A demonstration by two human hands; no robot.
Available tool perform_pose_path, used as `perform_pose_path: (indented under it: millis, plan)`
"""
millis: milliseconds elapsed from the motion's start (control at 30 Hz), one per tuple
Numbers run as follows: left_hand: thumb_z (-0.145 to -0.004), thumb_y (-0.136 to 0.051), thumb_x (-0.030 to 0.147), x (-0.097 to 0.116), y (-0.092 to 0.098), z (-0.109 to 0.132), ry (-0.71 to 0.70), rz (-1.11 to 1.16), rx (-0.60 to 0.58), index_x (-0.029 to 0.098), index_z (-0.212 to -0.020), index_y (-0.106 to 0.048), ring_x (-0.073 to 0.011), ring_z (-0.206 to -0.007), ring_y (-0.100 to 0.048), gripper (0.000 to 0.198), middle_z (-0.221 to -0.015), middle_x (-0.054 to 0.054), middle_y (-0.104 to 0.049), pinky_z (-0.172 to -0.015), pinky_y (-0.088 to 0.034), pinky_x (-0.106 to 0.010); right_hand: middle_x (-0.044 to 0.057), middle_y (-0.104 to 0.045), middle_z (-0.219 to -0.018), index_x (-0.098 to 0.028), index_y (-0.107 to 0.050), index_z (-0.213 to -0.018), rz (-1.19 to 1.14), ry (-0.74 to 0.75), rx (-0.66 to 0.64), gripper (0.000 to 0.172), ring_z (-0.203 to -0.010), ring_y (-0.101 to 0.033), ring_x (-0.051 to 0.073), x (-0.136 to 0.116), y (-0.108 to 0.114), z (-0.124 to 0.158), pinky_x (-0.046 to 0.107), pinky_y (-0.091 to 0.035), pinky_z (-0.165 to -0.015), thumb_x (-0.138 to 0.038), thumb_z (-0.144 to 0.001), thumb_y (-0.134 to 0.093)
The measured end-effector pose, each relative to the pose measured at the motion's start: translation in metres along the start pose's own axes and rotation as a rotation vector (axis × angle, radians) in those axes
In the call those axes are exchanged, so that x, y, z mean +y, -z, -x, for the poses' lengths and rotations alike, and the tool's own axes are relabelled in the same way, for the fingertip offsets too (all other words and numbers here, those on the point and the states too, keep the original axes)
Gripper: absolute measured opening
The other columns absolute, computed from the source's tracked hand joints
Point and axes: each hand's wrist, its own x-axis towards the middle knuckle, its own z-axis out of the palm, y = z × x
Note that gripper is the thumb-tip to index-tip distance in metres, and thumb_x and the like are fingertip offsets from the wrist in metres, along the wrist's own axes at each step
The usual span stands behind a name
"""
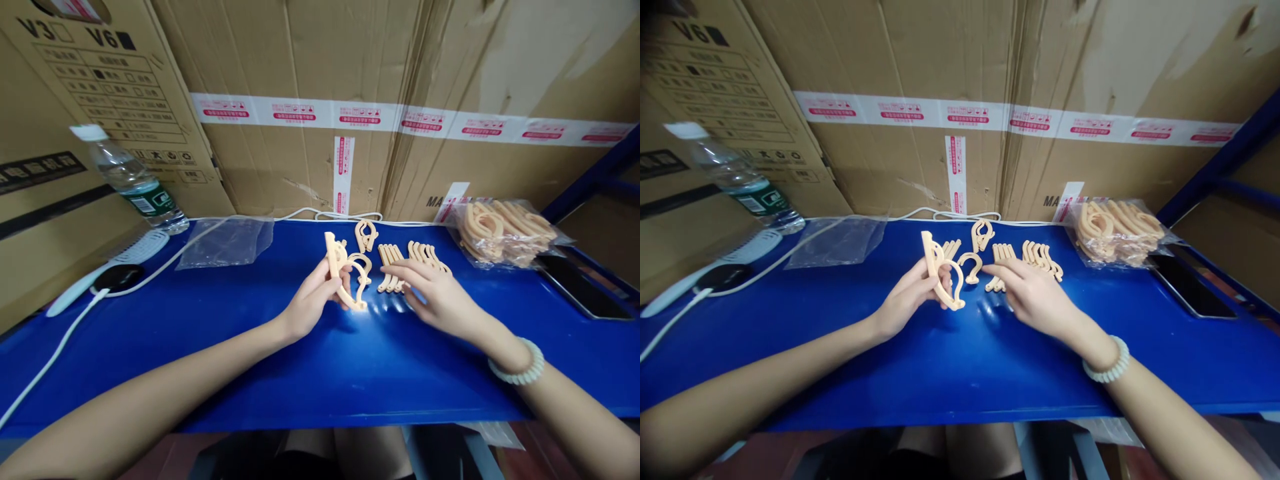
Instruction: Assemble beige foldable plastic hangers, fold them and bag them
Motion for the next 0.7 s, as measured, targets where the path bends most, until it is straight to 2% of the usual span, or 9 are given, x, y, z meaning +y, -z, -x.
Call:
perform_pose_path:
  millis: [67,167,267,367,567,700]
  plan:
    - [-0.095,-0.054,0.033,0.001,0.001,0.0,-0.075,-0.147,0.002,0.017,-0.104,-0.056,-0.0145,-0.07,-0.057,0.019,-0.089,-0.003,-0.055,-0.061,-0.052,-0.027,0.016,-0.052,-0.141,-0.021,-0.047,-0.145,-0.047,0.096,0.004,0.057,-0.125,-0.056,0.026,-0.015,-0.006,-0.001,0.04,-0.054,-0.095,-0.006,-0.09,-0.045]
    - [-0.099,-0.051,0.036,-0.002,0.002,0.003,-0.143,-0.285,-0.018,0.017,-0.101,-0.057,-0.0138,-0.069,-0.056,0.02,-0.096,-0.005,-0.054,-0.058,-0.051,-0.026,0.016,-0.051,-0.141,-0.021,-0.042,-0.149,-0.017,0.172,-0.031,0.062,-0.122,-0.056,0.027,-0.029,-0.014,-0.002,0.041,-0.055,-0.094,-0.006,-0.089,-0.045]
    - [-0.1,-0.05,0.036,-0.01,0.002,0.004,-0.17,-0.346,0.003,0.018,-0.11,-0.06,-0.0131,-0.07,-0.054,0.023,-0.102,-0.006,-0.051,-0.057,-0.05,-0.024,0.018,-0.058,-0.13,-0.013,-0.045,-0.144,0.04,0.177,0.0,0.054,-0.115,-0.058,0.029,-0.029,-0.019,-0.004,0.044,-0.055,-0.092,-0.007,-0.091,-0.044]
    - [-0.1,-0.049,0.036,-0.016,0.001,0.005,-0.178,-0.374,0.035,0.02,-0.122,-0.06,-0.0136,-0.072,-0.055,0.029,-0.104,-0.006,-0.051,-0.056,-0.049,-0.023,0.017,-0.062,-0.121,-0.012,-0.051,-0.14,0.066,0.17,0.012,0.048,-0.108,-0.059,0.028,-0.026,-0.019,-0.005,0.042,-0.055,-0.087,-0.008,-0.092,-0.043]
    - [-0.1,-0.05,0.037,-0.016,-0.001,0.007,-0.141,-0.373,-0.003,0.018,-0.111,-0.064,-0.0165,-0.078,-0.056,0.026,-0.101,-0.007,-0.055,-0.059,-0.048,-0.023,0.015,-0.064,-0.111,-0.014,-0.058,-0.132,0.15,0.218,0.013,0.04,-0.095,-0.057,0.026,-0.031,-0.02,-0.005,0.04,-0.051,-0.079,-0.012,-0.095,-0.044]
    - [-0.099,-0.052,0.038,-0.016,-0.001,0.008,-0.138,-0.357,0.038,0.019,-0.12,-0.063,-0.0155,-0.074,-0.055,0.03,-0.105,-0.008,-0.058,-0.059,-0.046,-0.023,0.013,-0.064,-0.097,-0.013,-0.064,-0.117,0.119,0.207,0.003,0.029,-0.09,-0.054,0.025,-0.031,-0.021,-0.005,0.039,-0.048,-0.078,-0.015,-0.097,-0.043]
